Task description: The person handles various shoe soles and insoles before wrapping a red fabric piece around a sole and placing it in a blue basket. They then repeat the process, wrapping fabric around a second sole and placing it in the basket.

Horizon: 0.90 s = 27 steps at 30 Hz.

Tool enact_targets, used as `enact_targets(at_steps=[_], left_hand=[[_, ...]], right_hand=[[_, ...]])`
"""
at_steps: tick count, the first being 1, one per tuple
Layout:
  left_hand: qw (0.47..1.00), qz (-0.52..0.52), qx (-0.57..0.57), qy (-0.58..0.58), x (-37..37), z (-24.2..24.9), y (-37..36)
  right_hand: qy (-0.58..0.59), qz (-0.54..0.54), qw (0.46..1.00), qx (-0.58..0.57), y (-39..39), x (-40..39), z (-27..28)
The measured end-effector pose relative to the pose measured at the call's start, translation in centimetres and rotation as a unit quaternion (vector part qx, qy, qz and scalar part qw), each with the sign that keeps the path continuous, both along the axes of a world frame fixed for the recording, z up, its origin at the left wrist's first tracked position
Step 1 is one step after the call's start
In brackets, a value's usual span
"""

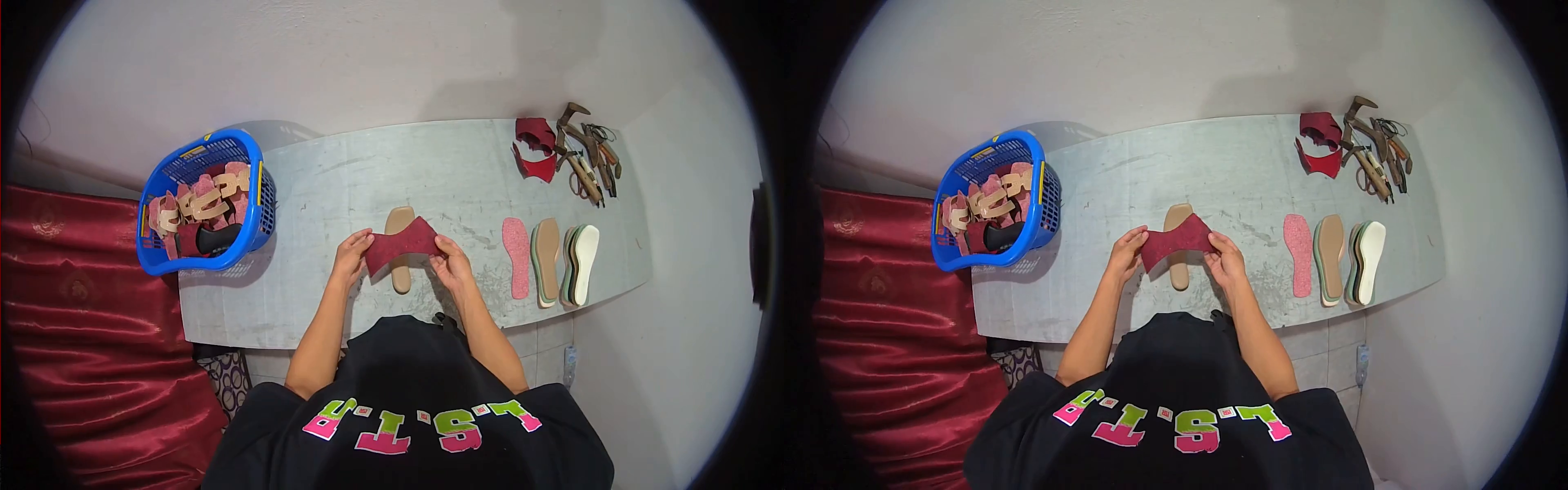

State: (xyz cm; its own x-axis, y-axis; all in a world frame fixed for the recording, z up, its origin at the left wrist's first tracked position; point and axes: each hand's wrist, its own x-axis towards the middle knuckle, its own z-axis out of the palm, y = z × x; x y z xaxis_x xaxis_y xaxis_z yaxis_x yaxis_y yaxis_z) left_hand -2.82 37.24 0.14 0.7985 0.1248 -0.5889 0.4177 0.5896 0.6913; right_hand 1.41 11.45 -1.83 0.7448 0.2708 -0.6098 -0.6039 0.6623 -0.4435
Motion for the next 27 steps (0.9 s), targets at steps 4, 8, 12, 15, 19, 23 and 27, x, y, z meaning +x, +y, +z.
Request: enact_targets(at_steps=[4, 8, 12, 15, 19, 23, 27], left_hand=[[0.999, -0.003, 0.017, -0.029, 1.1, -2.0, 0.4], [0.998, -0.033, 0.038, -0.022, 2.9, -2.2, 0.7], [0.999, -0.033, 0.033, 0.009, 4.7, -3.1, 1.3], [0.996, -0.066, 0.06, 0.03, 5.8, -3.5, 1.8], [0.962, -0.181, 0.163, 0.125, 7.6, -3.9, 2.3], [0.946, -0.228, 0.213, 0.093, 9.0, -6.1, 2.3], [0.932, -0.212, 0.285, 0.075, 10.7, -5.8, 0.6]], right_hand=[[0.017, 0.01, 0.997, -0.073, 0.7, 0.1, 0.4], [0.033, -0.005, 0.995, -0.095, 1.3, 1.1, 0.2], [0.041, 0.002, 0.992, -0.123, 1.3, 2.2, -0.9], [0.013, 0.044, 0.994, -0.097, 0.7, 3.0, -2.2], [-0.035, 0.118, 0.985, -0.117, 0.6, 4.0, -1.7], [-0.083, 0.211, 0.963, -0.147, 0.8, 5.2, -2.2], [-0.044, 0.167, 0.967, -0.187, 1.4, 5.3, -3.1]])
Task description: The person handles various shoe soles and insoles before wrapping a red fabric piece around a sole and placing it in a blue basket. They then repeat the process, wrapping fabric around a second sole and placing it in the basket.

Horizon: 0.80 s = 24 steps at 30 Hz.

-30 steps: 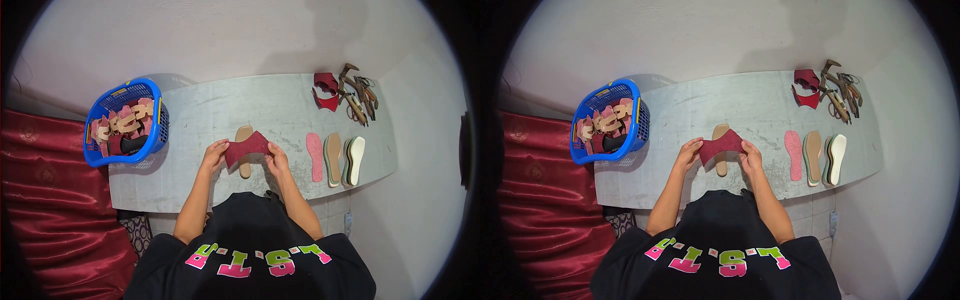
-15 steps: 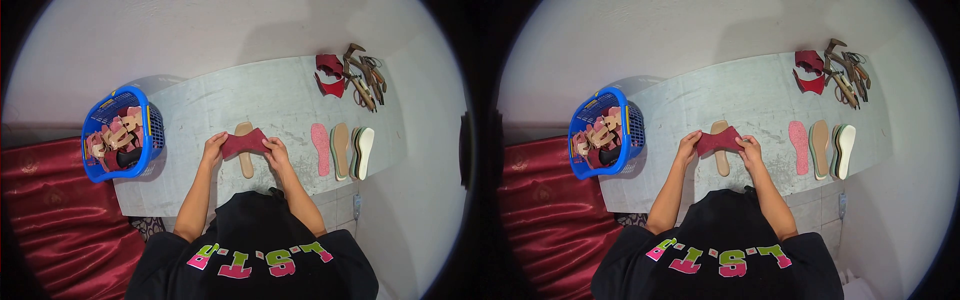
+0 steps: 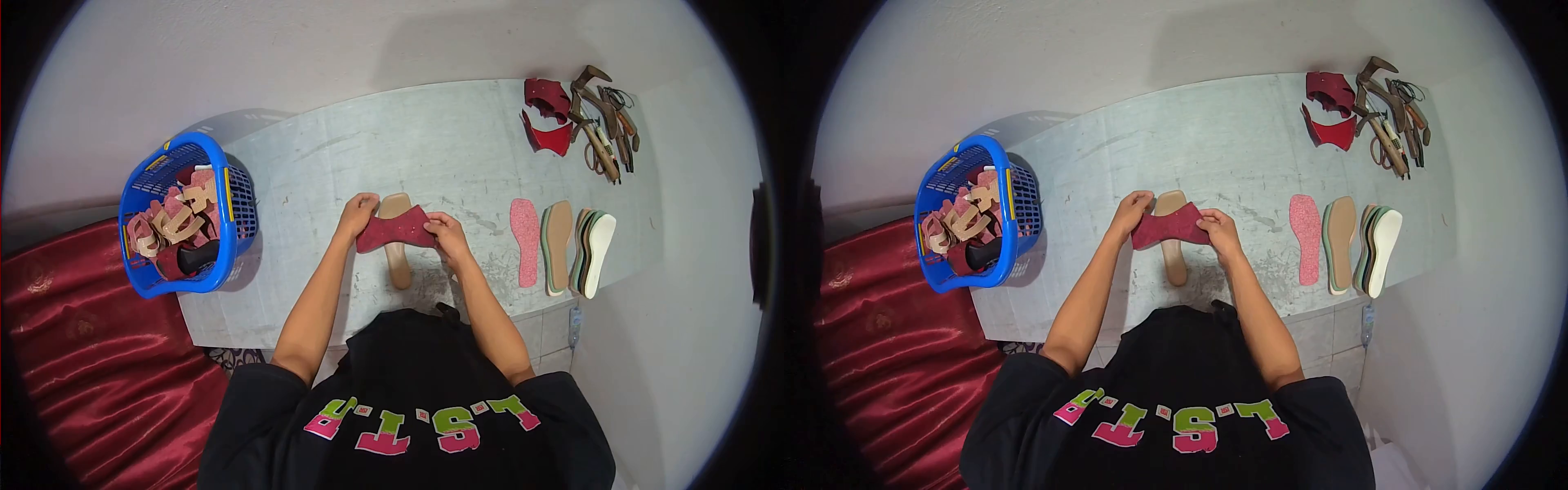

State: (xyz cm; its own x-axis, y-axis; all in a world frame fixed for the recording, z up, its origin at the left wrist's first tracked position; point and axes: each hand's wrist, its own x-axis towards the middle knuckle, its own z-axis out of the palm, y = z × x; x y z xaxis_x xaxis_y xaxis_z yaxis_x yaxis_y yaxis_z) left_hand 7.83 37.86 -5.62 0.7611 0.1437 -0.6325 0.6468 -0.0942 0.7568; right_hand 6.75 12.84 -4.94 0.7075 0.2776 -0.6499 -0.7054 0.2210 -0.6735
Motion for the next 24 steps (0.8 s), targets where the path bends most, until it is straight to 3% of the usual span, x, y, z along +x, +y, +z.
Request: enact_targets(at_steps=[8, 10, 15, 17, 18, 21, 24], left_hand=[[1.0, -0.011, 0.0, -0.022, 1.8, -0.8, -1.3], [0.995, 0.027, -0.094, -0.015, 1.7, -0.1, -1.9], [0.99, 0.035, -0.129, -0.042, -0.5, 2.2, -3.4], [0.967, 0.002, 0.185, -0.175, -1.8, 2.3, -3.5], [0.967, 0.003, 0.186, -0.175, -2.2, 2.7, -3.2], [0.996, -0.076, -0.047, -0.03, -3.1, 4.4, -1.8], [0.995, -0.029, -0.093, -0.03, -3.8, 5.4, -2.3]], right_hand=[[0.033, -0.08, 0.996, 0.023, 0.7, -0.2, -1.0], [0.055, -0.089, 0.994, 0.044, 1.4, 0.0, 0.1], [0.026, -0.071, 0.993, 0.095, 2.4, 0.8, 0.8], [0.011, -0.072, 0.99, 0.12, 2.6, 0.9, 0.1], [-0.008, -0.079, 0.991, 0.106, 2.9, 1.0, 0.3], [-0.029, -0.09, 0.99, 0.107, 3.6, 1.5, 0.8], [-0.039, -0.094, 0.99, 0.101, 4.1, 1.8, 0.9]])
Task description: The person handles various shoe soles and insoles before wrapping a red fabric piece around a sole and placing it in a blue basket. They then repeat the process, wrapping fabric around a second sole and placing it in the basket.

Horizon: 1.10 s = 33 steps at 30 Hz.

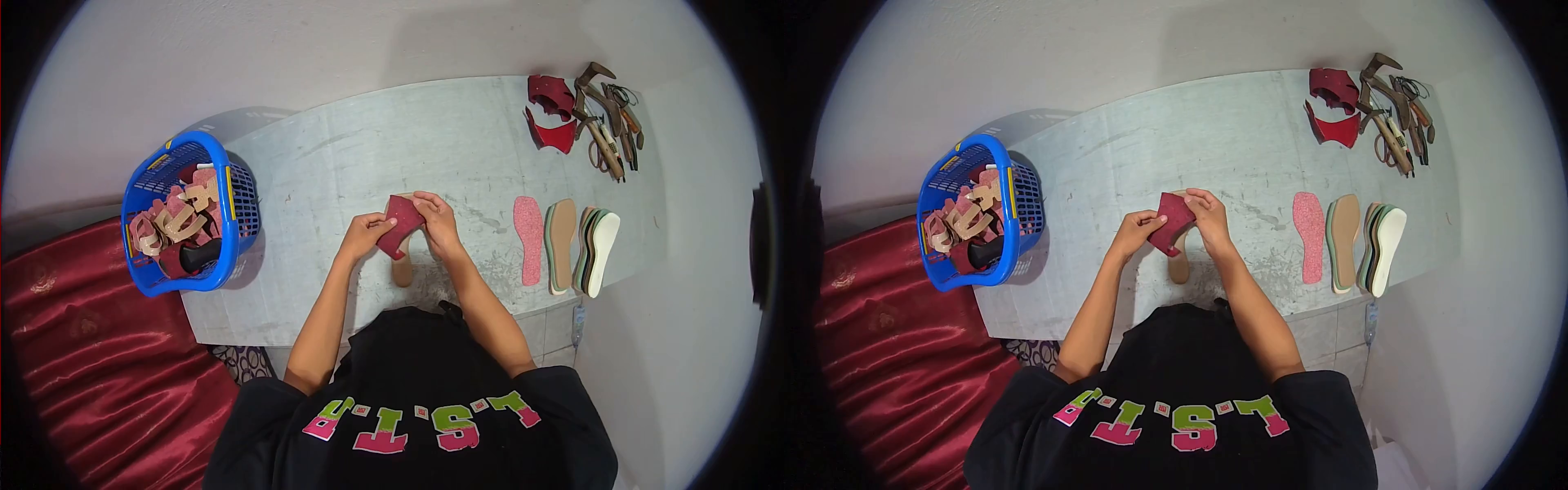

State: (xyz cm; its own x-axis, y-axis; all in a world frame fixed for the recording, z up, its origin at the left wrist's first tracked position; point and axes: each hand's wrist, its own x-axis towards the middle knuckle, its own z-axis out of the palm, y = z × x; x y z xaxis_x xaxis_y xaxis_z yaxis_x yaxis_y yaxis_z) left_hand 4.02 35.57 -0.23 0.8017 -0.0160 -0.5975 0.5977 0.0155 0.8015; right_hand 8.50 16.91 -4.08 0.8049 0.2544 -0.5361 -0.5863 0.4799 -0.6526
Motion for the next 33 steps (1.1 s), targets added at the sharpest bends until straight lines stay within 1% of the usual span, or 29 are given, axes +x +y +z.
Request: enact_targets(at_steps=[1, 2, 4, 5, 7, 8, 10, 11, 13, 14, 16, 17, 19, 20, 22, 23, 25, 26, 27, 28, 29, 31, 32, 33], left_hand=[[0.999, 0.033, -0.03, 0.007, -0.1, 0.0, -0.1], [0.999, 0.033, -0.031, 0.005, -0.1, -0.1, -0.1], [0.995, 0.098, -0.032, -0.009, 0.1, -0.2, -0.2], [0.995, 0.097, -0.033, -0.009, 0.3, -0.5, 0.0], [0.991, -0.03, 0.113, -0.06, 1.1, -2.2, 1.1], [0.991, -0.029, 0.114, -0.058, 1.6, -2.9, 1.0], [0.967, -0.009, 0.229, -0.115, 3.0, -3.6, 0.1], [0.967, -0.01, 0.229, -0.116, 3.5, -3.8, -0.3], [0.923, -0.067, 0.334, -0.182, 4.5, -4.2, -1.0], [0.923, -0.07, 0.332, -0.184, 4.8, -4.3, -1.3], [0.9, -0.165, 0.37, -0.164, 5.3, -4.9, -1.6], [0.899, -0.17, 0.368, -0.166, 5.6, -5.1, -1.6], [0.943, -0.169, 0.27, -0.098, 5.9, -5.7, -1.3], [0.942, -0.172, 0.269, -0.098, 5.8, -6.0, -1.0], [0.969, -0.161, 0.161, -0.096, 5.4, -5.9, -0.6], [0.969, -0.16, 0.162, -0.097, 5.0, -5.8, -0.3], [0.986, -0.135, 0.048, -0.088, 4.2, -4.9, 0.2], [0.986, -0.13, 0.051, -0.091, 3.8, -4.4, 0.5], [0.993, -0.084, -0.014, -0.078, 3.4, -3.7, 0.8], [0.994, -0.038, -0.08, -0.065, 2.9, -3.1, 1.0], [0.994, -0.034, -0.079, -0.071, 2.3, -2.5, 1.0], [0.971, 0.038, -0.235, -0.035, 1.3, -1.7, 0.8], [0.97, 0.037, -0.236, -0.042, 0.8, -1.3, 0.5], [0.958, 0.061, -0.276, -0.051, 0.4, -1.2, 0.2]], right_hand=[[-0.005, -0.002, 1.0, -0.022, 0.0, 0.1, -0.1], [-0.007, -0.003, 1.0, -0.022, 0.0, 0.0, -0.2], [-0.026, 0.056, 0.995, -0.081, -0.5, -0.2, -0.6], [-0.027, 0.056, 0.995, -0.081, -0.9, -0.5, -0.8], [-0.047, 0.096, 0.991, -0.084, -1.7, -1.0, -0.7], [-0.046, 0.098, 0.991, -0.083, -2.2, -1.2, -0.7], [-0.009, 0.143, 0.985, -0.092, -2.9, -1.6, -1.0], [-0.01, 0.141, 0.986, -0.092, -3.0, -1.9, -1.2], [-0.015, 0.091, 0.989, -0.119, -3.1, -2.6, -2.4], [-0.016, 0.087, 0.989, -0.12, -3.1, -2.9, -2.9], [-0.039, 0.045, 0.982, -0.177, -2.9, -3.1, -3.2], [-0.038, 0.04, 0.983, -0.177, -2.9, -3.2, -3.4], [-0.04, 0.016, 0.986, -0.164, -2.9, -3.4, -3.5], [-0.039, 0.013, 0.986, -0.164, -3.1, -3.3, -3.5], [-0.05, 0.05, 0.985, -0.155, -3.4, -3.3, -3.2], [-0.052, 0.05, 0.985, -0.154, -3.7, -3.3, -3.0], [-0.035, 0.102, 0.993, -0.038, -4.0, -2.9, -1.6], [-0.039, 0.106, 0.993, -0.036, -4.1, -2.8, -0.8], [-0.026, 0.131, 0.991, 0.004, -4.2, -2.6, 0.7], [-0.013, 0.156, 0.987, 0.042, -4.3, -2.5, 1.8], [-0.018, 0.16, 0.986, 0.042, -4.1, -2.5, 2.5], [-0.08, 0.201, 0.968, 0.129, -3.5, -2.4, 3.7], [-0.102, 0.218, 0.964, 0.115, -3.0, -2.3, 4.2], [-0.108, 0.22, 0.963, 0.113, -2.6, -2.6, 4.9]])
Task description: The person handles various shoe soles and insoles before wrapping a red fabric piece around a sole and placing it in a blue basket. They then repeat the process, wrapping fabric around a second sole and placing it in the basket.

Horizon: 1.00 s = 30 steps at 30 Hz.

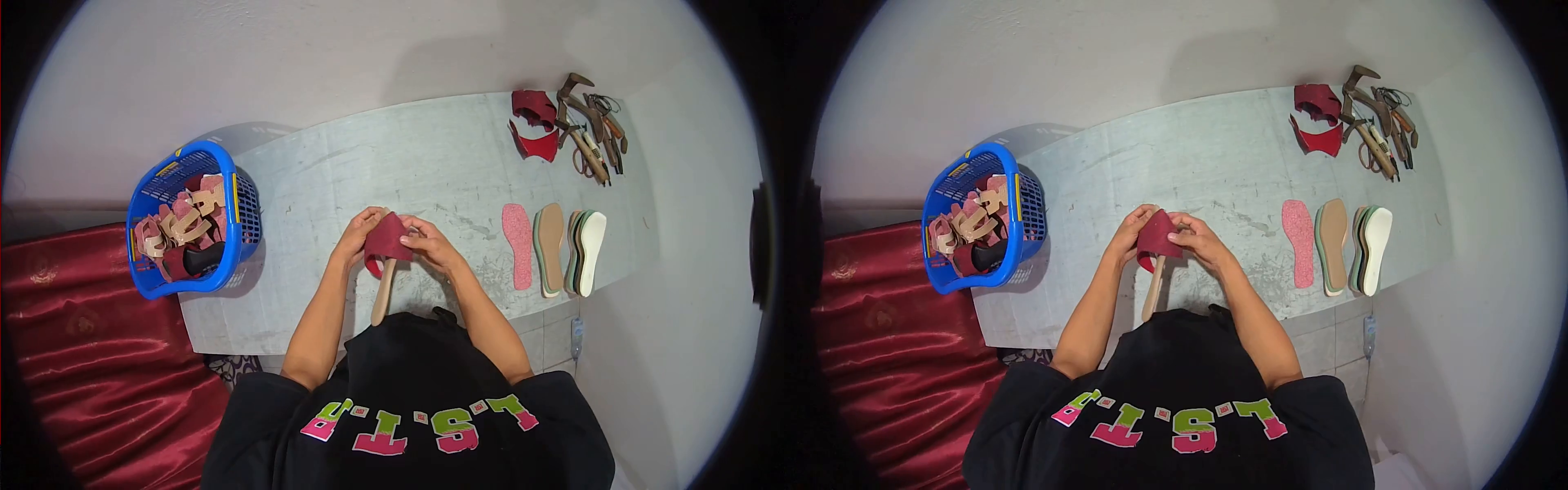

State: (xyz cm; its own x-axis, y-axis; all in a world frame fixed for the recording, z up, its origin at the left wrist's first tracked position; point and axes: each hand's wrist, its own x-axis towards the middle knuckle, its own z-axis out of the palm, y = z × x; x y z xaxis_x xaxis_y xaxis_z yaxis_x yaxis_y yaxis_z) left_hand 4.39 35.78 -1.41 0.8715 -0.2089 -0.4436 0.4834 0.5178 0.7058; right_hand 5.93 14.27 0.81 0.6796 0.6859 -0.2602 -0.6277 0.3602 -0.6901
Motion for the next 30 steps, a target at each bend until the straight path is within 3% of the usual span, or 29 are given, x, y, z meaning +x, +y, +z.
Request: enact_targets(at_steps=[3, 8, 10, 12, 14, 15, 17, 18, 21, 22, 24, 25, 26, 28, 29, 30], left_hand=[[0.997, 0.054, -0.049, -0.022, -1.0, 0.3, -0.8], [0.993, 0.09, -0.066, -0.045, -2.8, 0.2, -2.1], [0.995, 0.057, 0.003, -0.081, -3.4, 0.4, -2.4], [0.995, 0.052, -0.011, -0.081, -4.2, 1.3, -2.7], [0.976, 0.177, 0.114, -0.048, -4.5, 2.9, -3.5], [0.976, 0.177, 0.113, -0.051, -4.8, 1.8, -3.1], [0.871, 0.29, 0.39, -0.074, -5.4, -1.4, -1.6], [0.87, 0.292, 0.39, -0.077, -5.9, -0.6, -1.7], [0.739, 0.262, 0.612, -0.105, -8.8, 5.2, -4.2], [0.738, 0.263, 0.612, -0.104, -9.5, 6.3, -5.1], [0.668, 0.313, 0.641, -0.211, -10.5, 7.5, -6.3], [0.698, 0.281, 0.623, -0.212, -10.9, 7.9, -6.4], [0.65, 0.283, 0.665, -0.236, -11.0, 8.3, -6.6], [0.795, 0.181, 0.545, -0.195, -10.5, 6.7, -5.5], [0.863, 0.106, 0.486, -0.092, -10.2, 6.0, -5.5], [0.863, 0.107, 0.486, -0.093, -10.1, 6.3, -6.0]], right_hand=[[0.086, -0.025, 0.994, 0.066, 0.6, -0.8, 2.0], [0.127, -0.029, 0.991, 0.037, 0.5, -3.2, 2.4], [0.143, -0.042, 0.987, 0.067, 0.5, -3.8, 2.2], [0.121, -0.045, 0.991, 0.045, 0.3, -4.7, 2.9], [0.097, -0.051, 0.994, 0.022, -0.1, -5.0, 3.6], [0.068, -0.07, 0.995, -0.012, -0.2, -5.0, 3.5], [0.036, -0.088, 0.995, -0.043, -0.4, -4.8, 3.8], [0.024, -0.114, 0.991, -0.07, -0.5, -4.7, 4.4], [-0.013, -0.164, 0.979, -0.123, -0.5, -4.6, 4.8], [-0.036, -0.19, 0.97, -0.148, -0.5, -4.7, 4.9], [-0.056, -0.203, 0.961, -0.177, -0.3, -4.9, 5.1], [-0.071, -0.221, 0.953, -0.195, -0.2, -5.1, 5.1], [-0.085, -0.239, 0.943, -0.214, -0.1, -5.3, 5.1], [-0.094, -0.243, 0.94, -0.22, -0.1, -5.4, 5.1], [-0.101, -0.248, 0.937, -0.225, 0.0, -5.5, 5.0], [-0.102, -0.247, 0.937, -0.225, 0.1, -5.6, 5.0]])
